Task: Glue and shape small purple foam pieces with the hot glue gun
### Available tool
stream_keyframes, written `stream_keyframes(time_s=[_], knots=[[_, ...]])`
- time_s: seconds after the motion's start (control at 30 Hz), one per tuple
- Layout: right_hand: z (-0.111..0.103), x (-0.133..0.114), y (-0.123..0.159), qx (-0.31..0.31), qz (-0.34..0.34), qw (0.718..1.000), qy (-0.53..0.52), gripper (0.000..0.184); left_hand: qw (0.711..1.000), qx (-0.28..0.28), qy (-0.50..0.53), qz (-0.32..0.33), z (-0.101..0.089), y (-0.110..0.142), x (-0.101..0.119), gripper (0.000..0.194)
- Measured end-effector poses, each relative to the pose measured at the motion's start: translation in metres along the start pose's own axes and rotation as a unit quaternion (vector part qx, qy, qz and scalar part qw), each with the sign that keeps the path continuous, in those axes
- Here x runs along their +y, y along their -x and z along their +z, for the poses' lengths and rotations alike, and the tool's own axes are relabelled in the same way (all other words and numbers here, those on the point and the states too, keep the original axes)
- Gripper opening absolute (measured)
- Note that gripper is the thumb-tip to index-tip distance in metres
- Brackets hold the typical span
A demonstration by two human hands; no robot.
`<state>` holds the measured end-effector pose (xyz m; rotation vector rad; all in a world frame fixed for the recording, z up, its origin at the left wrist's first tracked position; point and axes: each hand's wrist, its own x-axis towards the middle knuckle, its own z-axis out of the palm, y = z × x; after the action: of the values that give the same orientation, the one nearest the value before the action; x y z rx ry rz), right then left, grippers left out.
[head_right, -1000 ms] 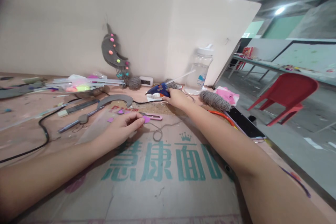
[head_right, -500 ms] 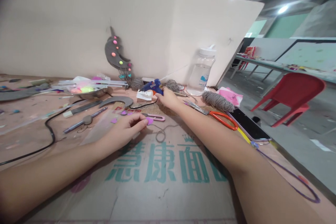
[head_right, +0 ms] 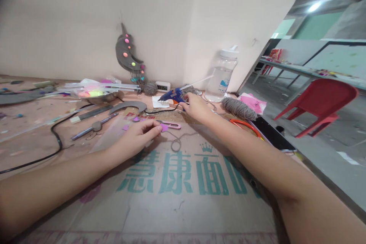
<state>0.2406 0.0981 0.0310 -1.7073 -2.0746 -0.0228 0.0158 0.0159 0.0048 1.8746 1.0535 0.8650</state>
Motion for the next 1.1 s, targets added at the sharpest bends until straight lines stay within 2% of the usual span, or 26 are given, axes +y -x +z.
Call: stream_keyframes(time_s=[0.07,0.13,0.2,0.27,0.33,0.43,0.6,0.67,0.7,0.8,0.87,0.93,1.1], knots=[[-0.010,-0.007,0.017,0.037,0.000,0.999,-0.002,0.026,1.000,-0.003,0.004,-0.006,0.000,0.001,0.003,0.031],[-0.018,-0.017,0.040,0.070,-0.011,0.994,-0.086,0.020,1.000,-0.001,0.004,-0.004,0.000,0.001,0.004,0.030],[-0.023,-0.030,0.066,0.009,-0.010,0.972,-0.235,0.020,1.000,0.005,-0.004,0.006,0.001,0.000,0.003,0.030],[-0.025,-0.042,0.090,-0.105,0.034,0.926,-0.361,0.030,1.000,0.010,-0.014,0.020,0.001,-0.001,0.000,0.030],[-0.025,-0.049,0.106,-0.163,0.057,0.901,-0.397,0.041,0.999,0.014,-0.021,0.030,0.001,-0.002,-0.002,0.030],[-0.022,-0.052,0.112,-0.198,0.077,0.889,-0.407,0.051,0.999,0.012,-0.023,0.030,0.000,-0.002,-0.003,0.031],[-0.019,-0.051,0.105,-0.245,0.147,0.839,-0.463,0.049,1.000,-0.004,-0.020,0.018,-0.001,0.001,0.001,0.030],[-0.020,-0.049,0.105,-0.241,0.140,0.844,-0.457,0.039,0.999,-0.005,-0.028,0.024,-0.001,0.002,0.001,0.030],[-0.020,-0.048,0.105,-0.232,0.127,0.858,-0.440,0.032,0.999,-0.003,-0.033,0.027,-0.001,0.003,0.001,0.030],[-0.020,-0.042,0.104,-0.152,0.039,0.930,-0.331,0.016,0.999,-0.010,-0.040,0.024,-0.001,0.003,0.001,0.030],[-0.019,-0.037,0.103,-0.086,-0.032,0.962,-0.257,0.011,0.999,-0.019,-0.045,0.020,-0.001,0.004,0.002,0.029],[-0.017,-0.034,0.101,-0.051,-0.057,0.970,-0.232,0.010,0.998,-0.025,-0.052,0.022,-0.001,0.004,0.002,0.030],[-0.016,-0.034,0.100,-0.077,0.011,0.947,-0.312,0.013,0.997,-0.024,-0.065,0.027,-0.001,0.003,0.005,0.029]])
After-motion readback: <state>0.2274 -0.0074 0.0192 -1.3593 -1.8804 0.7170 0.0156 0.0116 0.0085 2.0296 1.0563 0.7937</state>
